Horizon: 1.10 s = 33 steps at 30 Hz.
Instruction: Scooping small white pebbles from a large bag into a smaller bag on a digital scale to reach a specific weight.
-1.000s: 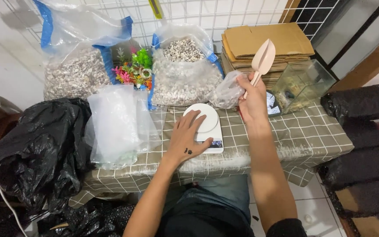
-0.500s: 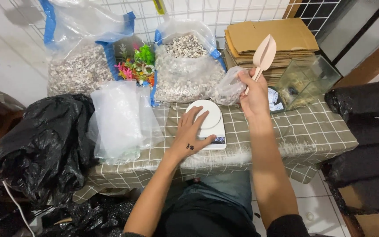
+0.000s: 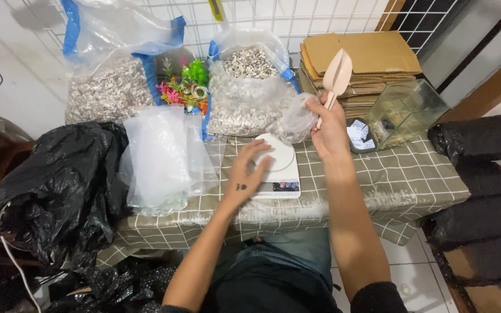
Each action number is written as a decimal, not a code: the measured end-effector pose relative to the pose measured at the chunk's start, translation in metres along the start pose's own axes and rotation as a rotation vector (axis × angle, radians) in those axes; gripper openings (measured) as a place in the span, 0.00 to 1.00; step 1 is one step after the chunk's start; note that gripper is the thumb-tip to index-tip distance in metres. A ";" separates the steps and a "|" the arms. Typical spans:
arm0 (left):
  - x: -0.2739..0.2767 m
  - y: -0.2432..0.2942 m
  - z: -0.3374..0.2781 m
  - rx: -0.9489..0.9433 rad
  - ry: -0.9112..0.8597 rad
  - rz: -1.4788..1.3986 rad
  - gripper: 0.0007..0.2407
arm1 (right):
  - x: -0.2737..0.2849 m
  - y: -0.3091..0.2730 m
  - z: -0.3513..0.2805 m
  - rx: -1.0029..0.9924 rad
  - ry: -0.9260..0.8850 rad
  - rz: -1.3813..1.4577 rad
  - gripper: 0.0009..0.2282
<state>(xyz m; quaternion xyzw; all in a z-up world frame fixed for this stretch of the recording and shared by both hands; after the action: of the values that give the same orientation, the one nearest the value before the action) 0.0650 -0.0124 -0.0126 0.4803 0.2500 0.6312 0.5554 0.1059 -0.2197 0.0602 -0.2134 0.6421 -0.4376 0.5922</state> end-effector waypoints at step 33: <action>0.052 0.040 0.046 -0.318 0.288 0.198 0.11 | -0.030 0.090 0.037 -0.256 -0.445 0.233 0.10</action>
<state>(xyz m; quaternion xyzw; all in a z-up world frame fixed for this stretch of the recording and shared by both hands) 0.0909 0.0163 0.0577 0.3139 0.1755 0.7760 0.5181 0.1691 -0.1603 0.0074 -0.3020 0.5665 -0.2244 0.7332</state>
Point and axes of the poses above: each hand's wrist, its own z-axis towards the middle knuckle, its own x-axis out of the back of the hand, y = z × x, the point moved 5 cm from there along z, towards the middle knuckle, and after that the axes turned 3 degrees about z, right-handed, at the moved point
